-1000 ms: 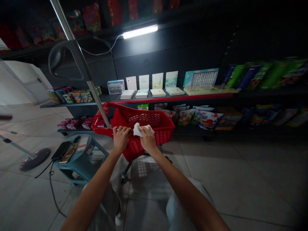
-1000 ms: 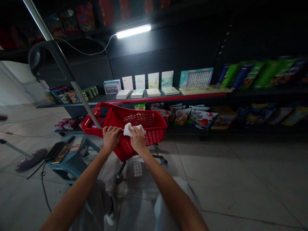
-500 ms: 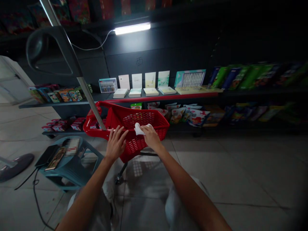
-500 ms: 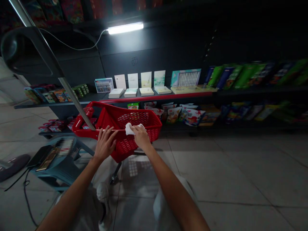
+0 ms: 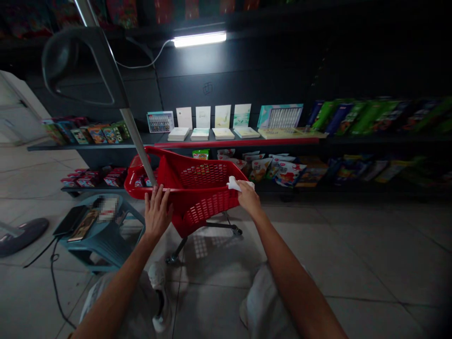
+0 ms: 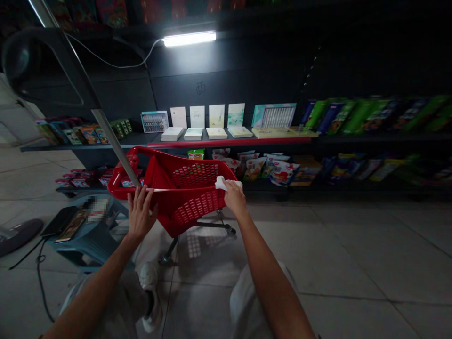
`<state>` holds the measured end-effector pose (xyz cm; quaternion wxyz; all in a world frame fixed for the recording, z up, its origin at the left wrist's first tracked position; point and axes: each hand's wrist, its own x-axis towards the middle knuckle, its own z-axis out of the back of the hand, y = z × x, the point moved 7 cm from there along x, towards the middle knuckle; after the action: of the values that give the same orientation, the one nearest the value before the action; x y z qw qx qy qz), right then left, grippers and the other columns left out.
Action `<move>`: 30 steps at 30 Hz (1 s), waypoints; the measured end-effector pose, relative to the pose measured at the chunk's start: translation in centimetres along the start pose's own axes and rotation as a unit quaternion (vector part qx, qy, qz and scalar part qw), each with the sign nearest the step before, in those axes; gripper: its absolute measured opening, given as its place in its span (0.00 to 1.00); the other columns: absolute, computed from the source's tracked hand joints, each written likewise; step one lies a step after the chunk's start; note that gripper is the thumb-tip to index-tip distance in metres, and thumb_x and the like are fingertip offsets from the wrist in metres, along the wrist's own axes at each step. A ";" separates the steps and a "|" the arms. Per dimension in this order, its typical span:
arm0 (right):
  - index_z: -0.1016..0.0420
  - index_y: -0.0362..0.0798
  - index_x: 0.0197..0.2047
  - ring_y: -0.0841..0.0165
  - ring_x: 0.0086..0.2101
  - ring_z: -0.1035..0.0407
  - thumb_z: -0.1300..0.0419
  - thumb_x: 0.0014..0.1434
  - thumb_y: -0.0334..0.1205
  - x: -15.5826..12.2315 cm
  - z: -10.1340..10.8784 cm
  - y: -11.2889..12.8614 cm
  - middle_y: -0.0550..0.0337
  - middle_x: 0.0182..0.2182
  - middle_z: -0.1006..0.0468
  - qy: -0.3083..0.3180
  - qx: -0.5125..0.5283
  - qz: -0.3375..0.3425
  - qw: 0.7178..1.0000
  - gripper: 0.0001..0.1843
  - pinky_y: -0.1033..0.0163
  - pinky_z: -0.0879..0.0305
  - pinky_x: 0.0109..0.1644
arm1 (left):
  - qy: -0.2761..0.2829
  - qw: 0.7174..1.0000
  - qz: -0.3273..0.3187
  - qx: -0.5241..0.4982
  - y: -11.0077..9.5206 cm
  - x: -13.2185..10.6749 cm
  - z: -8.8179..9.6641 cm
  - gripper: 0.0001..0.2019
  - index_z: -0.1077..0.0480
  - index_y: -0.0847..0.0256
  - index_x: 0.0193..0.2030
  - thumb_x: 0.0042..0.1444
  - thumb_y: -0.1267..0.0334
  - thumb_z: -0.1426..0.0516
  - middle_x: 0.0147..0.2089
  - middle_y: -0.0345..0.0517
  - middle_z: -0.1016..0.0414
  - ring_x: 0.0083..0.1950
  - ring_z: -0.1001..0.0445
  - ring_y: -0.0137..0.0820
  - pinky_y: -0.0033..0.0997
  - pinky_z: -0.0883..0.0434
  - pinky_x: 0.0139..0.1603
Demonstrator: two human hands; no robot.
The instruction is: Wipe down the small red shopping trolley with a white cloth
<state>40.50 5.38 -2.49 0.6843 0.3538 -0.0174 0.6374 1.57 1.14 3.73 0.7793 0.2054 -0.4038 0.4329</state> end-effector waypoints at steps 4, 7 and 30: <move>0.29 0.43 0.69 0.58 0.66 0.36 0.50 0.62 0.25 0.3 -0.5 -0.1 0.47 0.65 0.27 -0.010 0.000 -0.002 1.000 0.33 0.50 0.44 0.75 | 0.034 0.999 0.015 0.004 0.3 0.2 -0.5 0.31 0.43 0.55 0.77 0.69 0.61 0.45 0.79 0.53 0.47 0.82 0.57 0.49 0.65 0.61 0.80; 0.31 0.42 0.71 0.57 0.68 0.39 0.50 0.62 0.25 0.3 -1.3 0.9 0.44 0.67 0.29 -0.007 0.005 0.006 1.000 0.35 0.48 0.47 0.75 | 0.037 0.999 0.020 -0.013 0.7 0.5 -0.8 0.31 0.43 0.54 0.78 0.69 0.63 0.45 0.79 0.51 0.46 0.82 0.60 0.48 0.65 0.62 0.80; 0.37 0.43 0.74 0.59 0.73 0.48 0.52 0.64 0.29 1.2 -4.3 2.3 0.44 0.72 0.38 -0.036 0.076 -0.035 0.996 0.35 0.45 0.51 0.77 | -0.129 0.937 0.297 -0.128 5.2 -0.7 -0.9 0.65 0.71 0.67 0.80 0.52 0.46 0.30 0.80 0.80 0.70 0.81 0.57 0.62 0.65 0.40 0.74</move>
<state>36.92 8.47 -4.06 0.6762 0.4284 0.0190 0.5990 -2.56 4.19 2.43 0.5758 0.0287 -0.5954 0.5595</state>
